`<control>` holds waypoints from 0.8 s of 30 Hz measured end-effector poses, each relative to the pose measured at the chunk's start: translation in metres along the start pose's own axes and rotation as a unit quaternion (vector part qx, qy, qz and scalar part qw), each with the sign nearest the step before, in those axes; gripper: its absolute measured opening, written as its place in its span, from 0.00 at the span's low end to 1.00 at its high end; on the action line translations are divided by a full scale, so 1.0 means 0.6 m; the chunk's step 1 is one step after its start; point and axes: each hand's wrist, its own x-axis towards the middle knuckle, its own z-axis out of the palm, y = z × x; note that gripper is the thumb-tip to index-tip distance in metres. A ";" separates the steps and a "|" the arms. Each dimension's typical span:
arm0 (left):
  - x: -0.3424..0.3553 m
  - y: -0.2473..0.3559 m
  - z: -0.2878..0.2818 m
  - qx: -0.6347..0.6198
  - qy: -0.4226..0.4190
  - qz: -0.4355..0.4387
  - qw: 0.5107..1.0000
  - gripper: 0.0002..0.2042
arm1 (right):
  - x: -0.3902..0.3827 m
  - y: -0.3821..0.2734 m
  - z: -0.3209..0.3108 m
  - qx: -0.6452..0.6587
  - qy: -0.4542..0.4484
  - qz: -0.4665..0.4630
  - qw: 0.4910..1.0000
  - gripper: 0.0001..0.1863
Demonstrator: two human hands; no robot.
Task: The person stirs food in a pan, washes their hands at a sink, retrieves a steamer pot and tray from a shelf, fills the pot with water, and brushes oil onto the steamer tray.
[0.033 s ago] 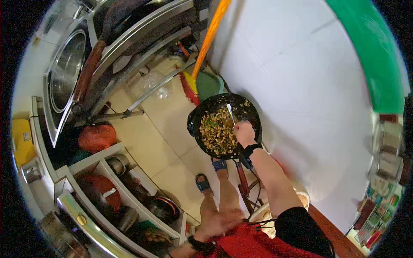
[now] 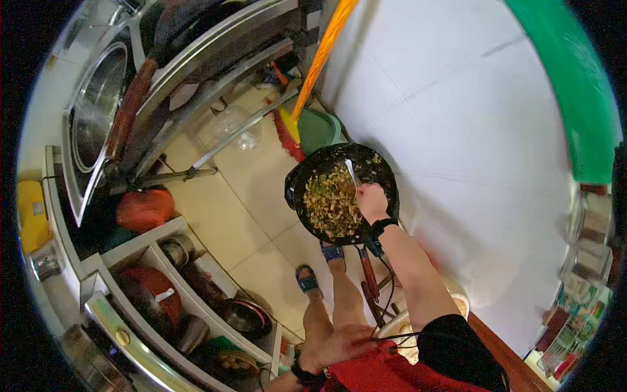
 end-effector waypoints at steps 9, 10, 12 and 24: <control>0.010 -0.004 -0.022 0.101 -0.061 0.029 0.993 0.18 | 0.130 -0.037 0.075 -0.112 -0.025 0.074 0.991 0.13; 0.008 -0.002 -0.023 0.097 -0.059 0.031 0.993 0.18 | 0.140 -0.056 0.064 -0.118 -0.116 0.140 0.976 0.14; 0.007 -0.007 -0.034 0.101 -0.045 0.040 0.993 0.19 | 0.135 -0.055 0.079 -0.141 -0.093 0.079 0.982 0.13; -0.014 0.079 -0.050 0.066 -0.007 -0.021 0.998 0.19 | 0.034 -0.171 0.021 -0.145 0.025 -0.226 0.963 0.11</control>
